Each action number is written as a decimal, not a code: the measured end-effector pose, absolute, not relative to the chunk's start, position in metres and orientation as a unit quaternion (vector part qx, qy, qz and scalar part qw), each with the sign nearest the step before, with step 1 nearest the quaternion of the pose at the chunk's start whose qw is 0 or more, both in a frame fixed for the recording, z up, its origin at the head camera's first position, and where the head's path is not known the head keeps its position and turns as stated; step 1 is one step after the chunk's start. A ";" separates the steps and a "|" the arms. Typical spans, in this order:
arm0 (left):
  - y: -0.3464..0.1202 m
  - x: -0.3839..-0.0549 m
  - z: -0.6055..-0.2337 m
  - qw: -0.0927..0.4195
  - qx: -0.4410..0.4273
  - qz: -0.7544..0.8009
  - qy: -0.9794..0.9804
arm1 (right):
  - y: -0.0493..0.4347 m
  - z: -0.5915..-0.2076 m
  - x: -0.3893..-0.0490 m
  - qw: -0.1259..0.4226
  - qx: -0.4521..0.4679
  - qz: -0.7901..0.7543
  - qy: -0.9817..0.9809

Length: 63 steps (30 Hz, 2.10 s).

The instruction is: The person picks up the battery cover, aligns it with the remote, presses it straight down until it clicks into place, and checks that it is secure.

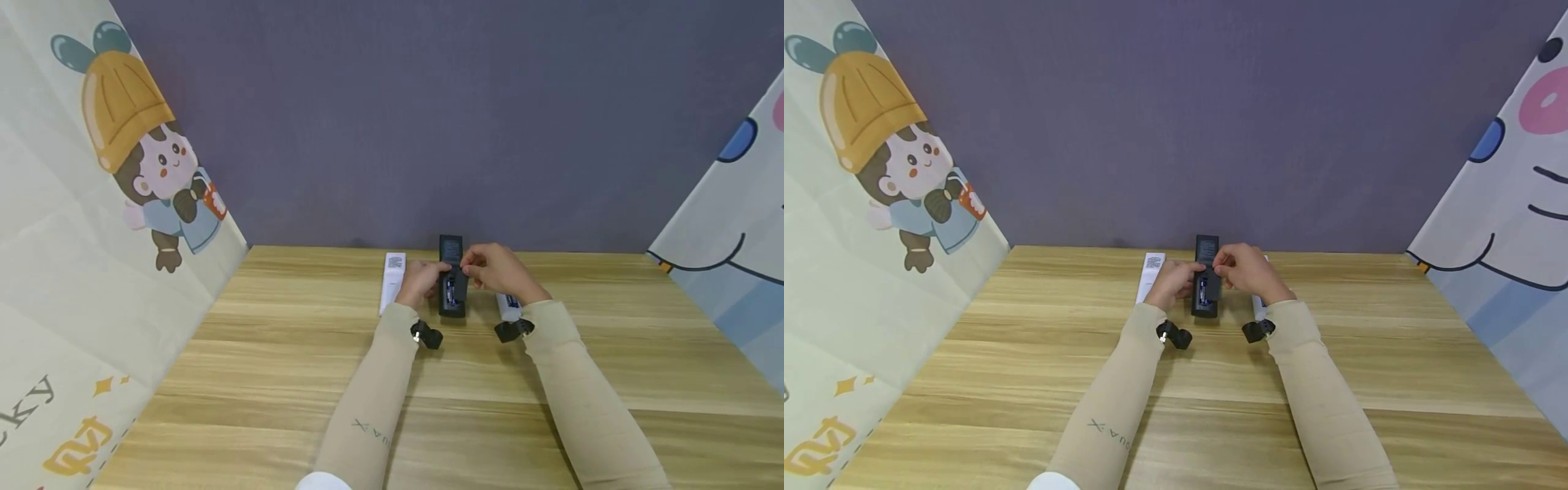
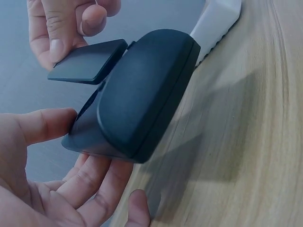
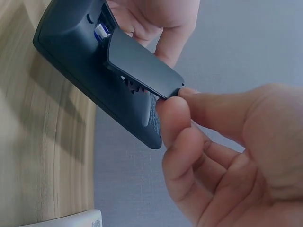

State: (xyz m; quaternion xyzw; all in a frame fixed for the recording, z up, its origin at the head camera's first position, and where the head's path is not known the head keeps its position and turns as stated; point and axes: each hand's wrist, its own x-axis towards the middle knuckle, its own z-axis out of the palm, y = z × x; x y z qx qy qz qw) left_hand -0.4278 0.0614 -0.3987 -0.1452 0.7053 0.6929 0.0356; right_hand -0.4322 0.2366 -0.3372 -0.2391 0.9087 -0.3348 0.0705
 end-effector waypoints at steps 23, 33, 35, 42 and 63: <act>0.058 -0.424 -0.397 0.038 -0.130 0.696 0.705 | 0.229 -0.337 -0.429 0.073 -0.268 -0.316 0.907; 0.058 -0.425 -0.397 0.045 -0.125 0.708 0.694 | 0.229 -0.339 -0.428 0.071 -0.277 -0.307 0.908; 0.058 -0.425 -0.397 0.045 -0.126 0.710 0.692 | 0.228 -0.339 -0.429 0.071 -0.279 -0.307 0.907; 0.059 -0.424 -0.397 0.042 -0.128 0.710 0.691 | 0.229 -0.339 -0.428 0.074 -0.282 -0.309 0.905; 0.058 -0.422 -0.397 0.042 -0.111 0.715 0.689 | 0.225 -0.344 -0.430 0.072 -0.285 -0.305 0.906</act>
